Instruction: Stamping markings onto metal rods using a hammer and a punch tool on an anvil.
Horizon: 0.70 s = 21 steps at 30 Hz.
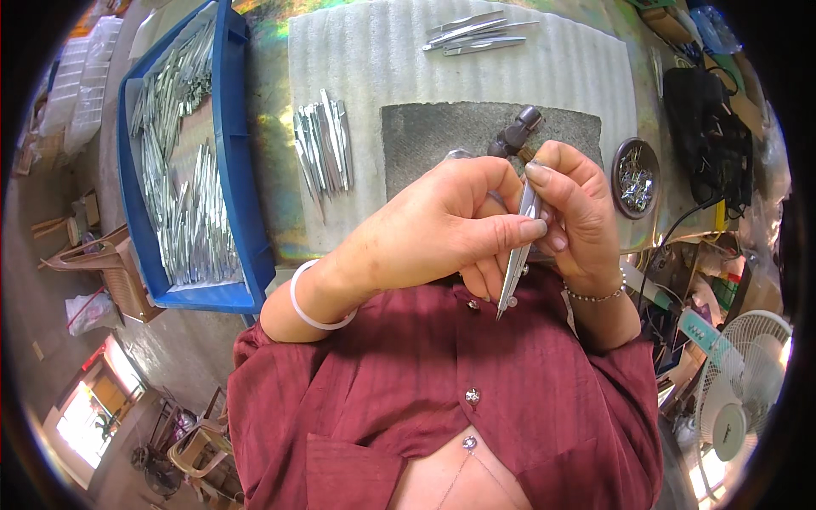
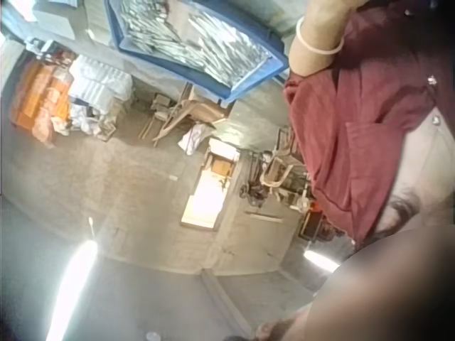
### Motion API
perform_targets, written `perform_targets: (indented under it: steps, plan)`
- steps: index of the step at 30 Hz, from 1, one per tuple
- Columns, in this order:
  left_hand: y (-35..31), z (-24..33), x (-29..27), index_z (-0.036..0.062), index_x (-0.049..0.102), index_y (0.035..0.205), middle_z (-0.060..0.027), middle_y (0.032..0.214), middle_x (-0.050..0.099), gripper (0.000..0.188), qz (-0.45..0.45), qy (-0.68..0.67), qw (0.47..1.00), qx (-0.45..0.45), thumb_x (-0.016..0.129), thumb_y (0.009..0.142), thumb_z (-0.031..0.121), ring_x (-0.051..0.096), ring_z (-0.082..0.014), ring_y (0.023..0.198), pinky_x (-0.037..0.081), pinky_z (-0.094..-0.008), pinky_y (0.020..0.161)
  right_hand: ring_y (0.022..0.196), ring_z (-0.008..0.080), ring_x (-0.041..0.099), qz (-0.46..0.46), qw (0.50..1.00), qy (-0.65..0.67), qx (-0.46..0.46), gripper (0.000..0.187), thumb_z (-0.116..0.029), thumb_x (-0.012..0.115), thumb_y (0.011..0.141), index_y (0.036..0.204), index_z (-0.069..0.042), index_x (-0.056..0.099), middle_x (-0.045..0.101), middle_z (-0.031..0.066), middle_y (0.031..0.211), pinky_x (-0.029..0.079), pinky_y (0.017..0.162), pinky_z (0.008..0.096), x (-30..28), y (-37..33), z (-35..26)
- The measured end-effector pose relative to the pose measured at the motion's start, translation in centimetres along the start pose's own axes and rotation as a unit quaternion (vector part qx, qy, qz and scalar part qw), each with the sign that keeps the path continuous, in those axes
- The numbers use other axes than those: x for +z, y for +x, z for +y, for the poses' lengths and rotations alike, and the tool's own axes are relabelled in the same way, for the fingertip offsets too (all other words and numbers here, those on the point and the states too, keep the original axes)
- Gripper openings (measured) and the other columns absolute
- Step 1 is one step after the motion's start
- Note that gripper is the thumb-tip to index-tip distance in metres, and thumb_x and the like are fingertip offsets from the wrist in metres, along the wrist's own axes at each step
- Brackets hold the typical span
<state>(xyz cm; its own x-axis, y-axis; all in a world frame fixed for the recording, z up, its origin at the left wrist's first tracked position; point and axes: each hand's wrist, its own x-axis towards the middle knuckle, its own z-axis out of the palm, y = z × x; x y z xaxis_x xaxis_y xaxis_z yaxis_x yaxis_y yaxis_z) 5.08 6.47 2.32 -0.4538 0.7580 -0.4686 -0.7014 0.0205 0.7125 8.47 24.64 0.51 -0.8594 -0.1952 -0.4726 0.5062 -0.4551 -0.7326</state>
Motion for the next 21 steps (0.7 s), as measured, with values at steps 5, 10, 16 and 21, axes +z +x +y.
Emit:
perform_targets:
  steps: [5,10,16,21]
  plan:
    - [0.3,0.1,-0.2,-0.0007,0.049,0.096,-0.0075,0.069,0.062,0.02,0.002,-0.012,1.0,-0.002,0.06,0.09,0.014,0.064,-0.0135,0.054,0.051,-0.0211,0.043,0.039,0.0024,0.039,0.0,1.0,0.01,0.006,0.014,-0.014,0.059,0.089,0.077,-0.007,0.054,0.052,-0.0003,0.061,0.029,0.033,0.0153,0.0,0.2,0.0]
    - [0.5,0.2,-0.3,-0.0006,0.049,0.096,-0.007,0.07,0.062,0.02,-0.001,-0.01,1.0,-0.005,0.06,0.09,0.014,0.064,-0.013,0.054,0.051,-0.0209,0.044,0.039,0.0023,0.039,0.006,1.0,0.004,0.005,0.014,-0.014,0.059,0.089,0.077,-0.007,0.054,0.052,-0.0006,0.061,0.029,0.033,0.0156,-0.2,0.4,-0.2]
    - [0.8,-0.1,-0.5,0.0004,0.049,0.097,-0.0054,0.071,0.062,0.019,0.009,0.02,1.0,0.021,0.061,0.09,0.014,0.062,-0.0106,0.055,0.05,-0.0199,0.046,0.045,0.0024,0.044,0.006,0.996,-0.085,-0.028,0.014,-0.015,0.057,0.09,0.079,-0.006,0.054,0.057,0.0018,0.065,0.035,0.039,0.0153,-0.2,0.7,-1.2]
    - [-0.6,-0.4,-0.6,0.0008,0.049,0.098,-0.0104,0.081,0.062,0.012,0.106,-0.027,0.976,0.186,0.056,0.09,0.005,0.064,-0.0144,0.063,0.053,-0.0216,0.053,0.042,0.0006,0.039,0.077,0.926,-0.311,-0.2,0.017,-0.016,0.049,0.094,0.08,-0.007,0.05,0.056,0.0007,0.065,0.028,0.038,0.0148,-4.2,2.9,-8.2]
